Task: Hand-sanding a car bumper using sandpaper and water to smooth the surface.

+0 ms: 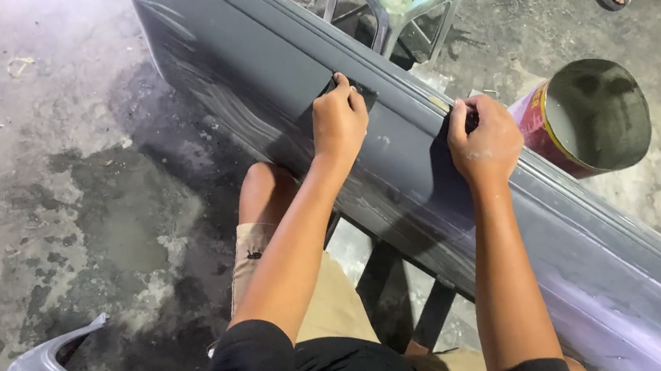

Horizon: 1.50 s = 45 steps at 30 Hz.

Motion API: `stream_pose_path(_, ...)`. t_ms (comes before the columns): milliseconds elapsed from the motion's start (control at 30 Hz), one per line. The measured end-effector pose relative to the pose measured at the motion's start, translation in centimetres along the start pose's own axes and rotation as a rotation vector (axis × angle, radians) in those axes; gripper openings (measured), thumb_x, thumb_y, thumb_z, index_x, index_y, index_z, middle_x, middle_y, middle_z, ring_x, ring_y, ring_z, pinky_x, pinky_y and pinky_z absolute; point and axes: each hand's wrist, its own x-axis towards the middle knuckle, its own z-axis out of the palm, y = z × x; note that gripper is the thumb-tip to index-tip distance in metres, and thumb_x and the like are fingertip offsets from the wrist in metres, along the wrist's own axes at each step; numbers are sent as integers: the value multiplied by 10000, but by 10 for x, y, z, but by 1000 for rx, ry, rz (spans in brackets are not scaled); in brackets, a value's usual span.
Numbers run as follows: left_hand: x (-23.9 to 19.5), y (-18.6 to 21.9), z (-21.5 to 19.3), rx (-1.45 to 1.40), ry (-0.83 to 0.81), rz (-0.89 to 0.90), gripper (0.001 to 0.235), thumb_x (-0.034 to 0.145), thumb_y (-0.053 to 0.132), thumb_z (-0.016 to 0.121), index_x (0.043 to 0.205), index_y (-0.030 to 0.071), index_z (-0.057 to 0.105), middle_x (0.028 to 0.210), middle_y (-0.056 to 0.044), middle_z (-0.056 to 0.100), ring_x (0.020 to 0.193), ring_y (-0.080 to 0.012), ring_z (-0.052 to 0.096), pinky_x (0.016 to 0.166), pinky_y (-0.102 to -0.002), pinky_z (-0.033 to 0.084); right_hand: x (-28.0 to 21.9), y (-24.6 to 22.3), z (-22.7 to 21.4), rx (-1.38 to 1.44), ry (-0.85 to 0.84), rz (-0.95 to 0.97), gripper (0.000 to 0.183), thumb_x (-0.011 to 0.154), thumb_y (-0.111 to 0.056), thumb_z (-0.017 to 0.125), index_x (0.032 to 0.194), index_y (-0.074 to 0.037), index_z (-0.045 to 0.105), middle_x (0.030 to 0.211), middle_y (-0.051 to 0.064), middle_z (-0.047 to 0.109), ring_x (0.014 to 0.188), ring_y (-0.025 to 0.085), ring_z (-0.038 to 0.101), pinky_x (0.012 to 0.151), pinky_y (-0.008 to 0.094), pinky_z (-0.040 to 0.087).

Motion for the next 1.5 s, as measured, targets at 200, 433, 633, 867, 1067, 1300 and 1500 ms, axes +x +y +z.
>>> stream_pose_path(200, -18, 20, 10, 126, -53, 33, 423, 960, 119, 502, 1219, -204, 587, 762, -310, 703, 643, -370, 728, 509, -388, 641, 1, -3, -4, 16, 0, -4, 205, 1027, -312, 682, 880, -169, 685, 754, 68, 664, 789, 312, 705, 703, 405, 563)
stream_pose_path(433, -73, 86, 7, 175, -212, 112, 482, 923, 128, 530, 1228, -244, 563, 745, -344, 690, 710, -437, 735, 612, -519, 600, 1, 2, 1, 8, -65, 60, 235, 1033, -378, 648, 898, -188, 682, 779, 51, 672, 820, 297, 709, 737, 407, 568)
stream_pose_path(633, -97, 58, 15, -9, -314, 157, 430, 960, 143, 539, 1319, -85, 608, 920, -322, 725, 771, -417, 737, 577, -456, 596, 0, 12, 7, -6, -98, 68, 227, 1025, -407, 664, 960, -193, 706, 813, 62, 703, 827, 309, 717, 746, 441, 574)
stream_pose_path(867, -35, -11, 3, 44, 150, 156, 298, 892, 194, 691, 1162, 102, 773, 999, -186, 774, 949, -433, 736, 793, -497, 609, 1, 7, -5, 51, -125, 9, 175, 1064, -380, 661, 1031, -219, 722, 911, 66, 736, 913, 323, 723, 799, 450, 570)
stream_pose_path(1067, 31, -38, -43, 74, 319, -101, 560, 770, 499, 841, 1221, 178, 760, 1047, -202, 754, 1035, -398, 731, 841, -492, 606, 3, 8, 4, -87, -151, 20, 192, 1106, -381, 630, 1063, -223, 729, 925, 58, 735, 929, 312, 724, 816, 430, 568)
stream_pose_path(1300, 82, -83, -53, 106, 460, -91, 400, 822, 323, 827, 1197, 204, 759, 994, -66, 684, 912, -352, 714, 699, -473, 590, 34, -4, 20, -135, -534, 314, 345, 1109, -490, 444, 1134, -286, 721, 1076, 104, 735, 1090, 383, 680, 966, 524, 510)
stream_pose_path(1500, 112, -103, -58, 348, 555, 56, 361, 840, 454, 783, 1162, 291, 770, 960, 16, 607, 880, -272, 639, 653, -411, 494, 89, -67, 58, 189, -565, 121, 303, 1074, -304, 556, 1189, -72, 714, 1079, 262, 709, 1089, 497, 640, 914, 575, 511)
